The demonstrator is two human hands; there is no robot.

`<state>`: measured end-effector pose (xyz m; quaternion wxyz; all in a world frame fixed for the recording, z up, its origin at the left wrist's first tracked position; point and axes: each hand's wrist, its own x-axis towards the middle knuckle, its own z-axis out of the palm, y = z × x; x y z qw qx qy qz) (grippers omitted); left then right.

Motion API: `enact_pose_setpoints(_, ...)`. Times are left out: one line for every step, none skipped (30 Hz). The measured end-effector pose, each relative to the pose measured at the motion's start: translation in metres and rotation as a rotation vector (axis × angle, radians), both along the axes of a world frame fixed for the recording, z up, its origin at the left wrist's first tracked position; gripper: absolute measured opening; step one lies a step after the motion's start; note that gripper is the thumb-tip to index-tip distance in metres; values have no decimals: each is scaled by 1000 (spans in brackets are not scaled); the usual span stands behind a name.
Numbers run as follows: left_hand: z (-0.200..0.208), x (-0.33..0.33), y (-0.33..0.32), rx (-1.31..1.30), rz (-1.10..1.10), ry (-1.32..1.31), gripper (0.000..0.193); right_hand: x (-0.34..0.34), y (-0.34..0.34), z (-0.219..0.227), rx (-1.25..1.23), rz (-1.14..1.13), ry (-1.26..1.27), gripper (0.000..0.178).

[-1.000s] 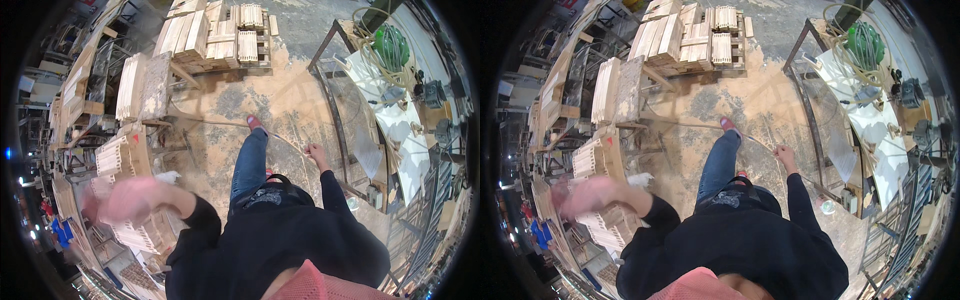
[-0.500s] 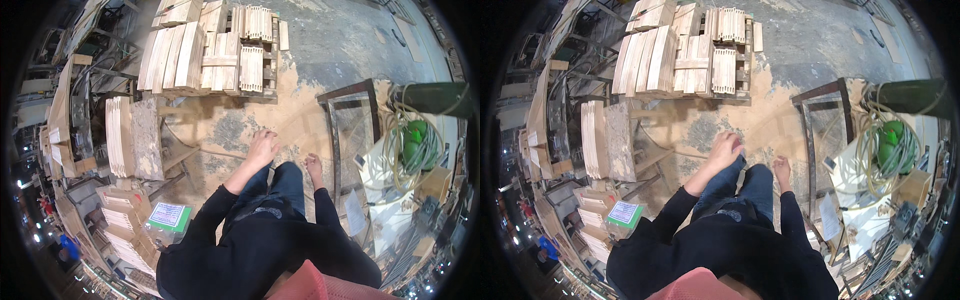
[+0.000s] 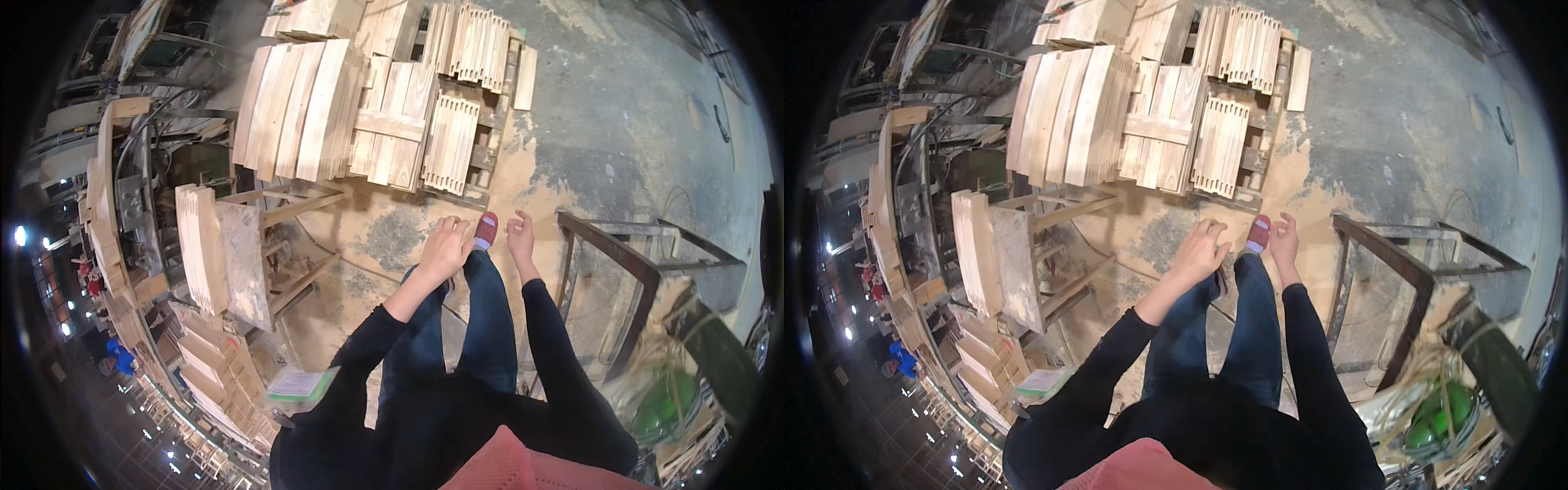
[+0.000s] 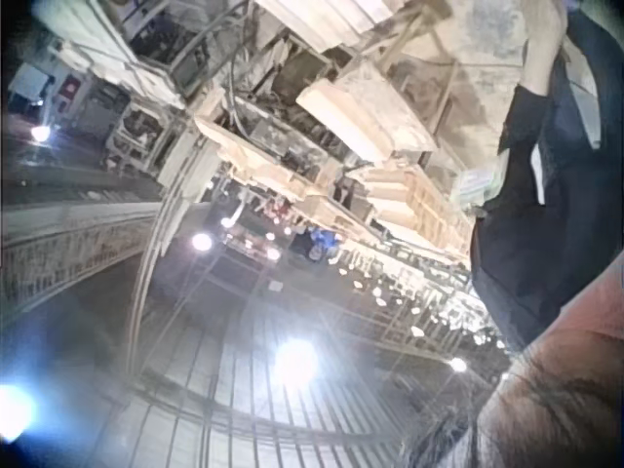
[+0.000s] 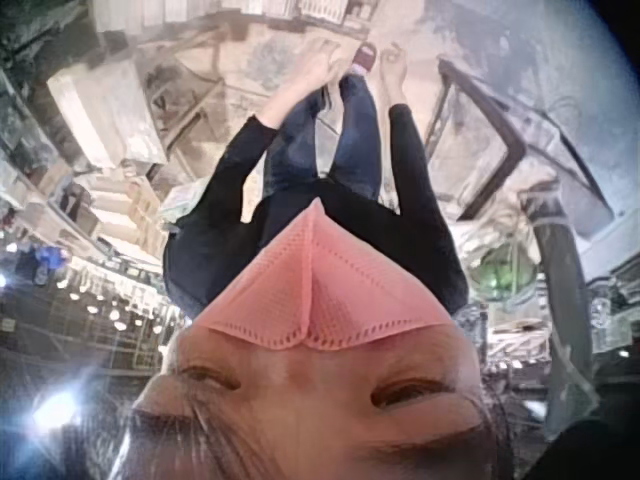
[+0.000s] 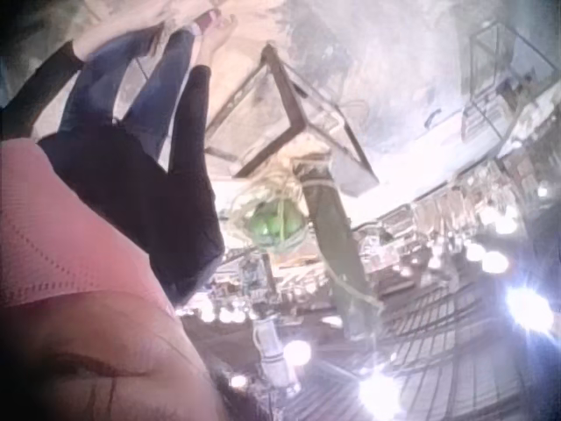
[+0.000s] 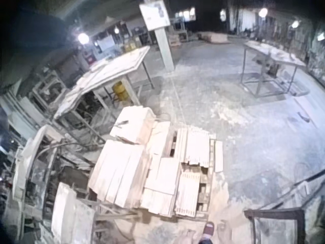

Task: The person stacks pre-cut wooden slats with notched ends onto a wooden pallet. They pick up the pieces from a pile, align them, and place them in a neat stack, occasionally adjusting the alignment of the stack.

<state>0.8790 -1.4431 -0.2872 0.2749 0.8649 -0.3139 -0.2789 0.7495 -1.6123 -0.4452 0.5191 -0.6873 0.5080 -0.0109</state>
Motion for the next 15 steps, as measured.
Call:
enact_pose_setpoints(-25,10,-10,-1,44,18,38,15,-12,-22,-57,59,35,42)
enact_pose_setpoints(-52,24,-19,35,55,-6,38,32,-22,-47,-103,69,20,44)
enact_pose_setpoints(-82,35,-26,27,111,44,38,45,-31,-69,-159,92,28,46)
enact_pose_setpoints(-113,48,-31,42,162,84,39,62,-34,-87,-99,95,22,46)
enact_pose_setpoints(-141,59,-32,62,221,103,39,86,-34,-102,-35,102,-3,47)
enact_pose_setpoints(-169,67,-37,90,256,143,41,106,-39,-116,-46,138,44,49)
enact_pose_setpoints(-192,75,-41,148,273,163,42,121,-37,-133,-28,155,74,51)
enact_pose_setpoints(-220,92,-49,158,299,185,43,140,-40,-149,-38,159,87,54)
enact_pose_setpoints(-243,110,-55,144,299,170,46,155,-39,-165,-22,154,83,58)
enact_pose_setpoints(-268,117,-53,149,306,173,50,166,-34,-187,35,152,68,63)
enact_pose_setpoints(-290,127,-58,133,312,177,53,182,-39,-204,69,150,53,69)
enact_pose_setpoints(-317,136,-62,149,316,117,56,192,-38,-229,103,111,6,75)
enact_pose_setpoints(-339,146,-65,166,327,57,60,203,-37,-248,138,78,-41,81)
enact_pose_setpoints(-358,153,-65,181,339,-6,64,213,-35,-266,170,46,-91,87)
enact_pose_setpoints(-377,156,-71,197,317,-8,66,215,-38,-285,62,79,-83,92)
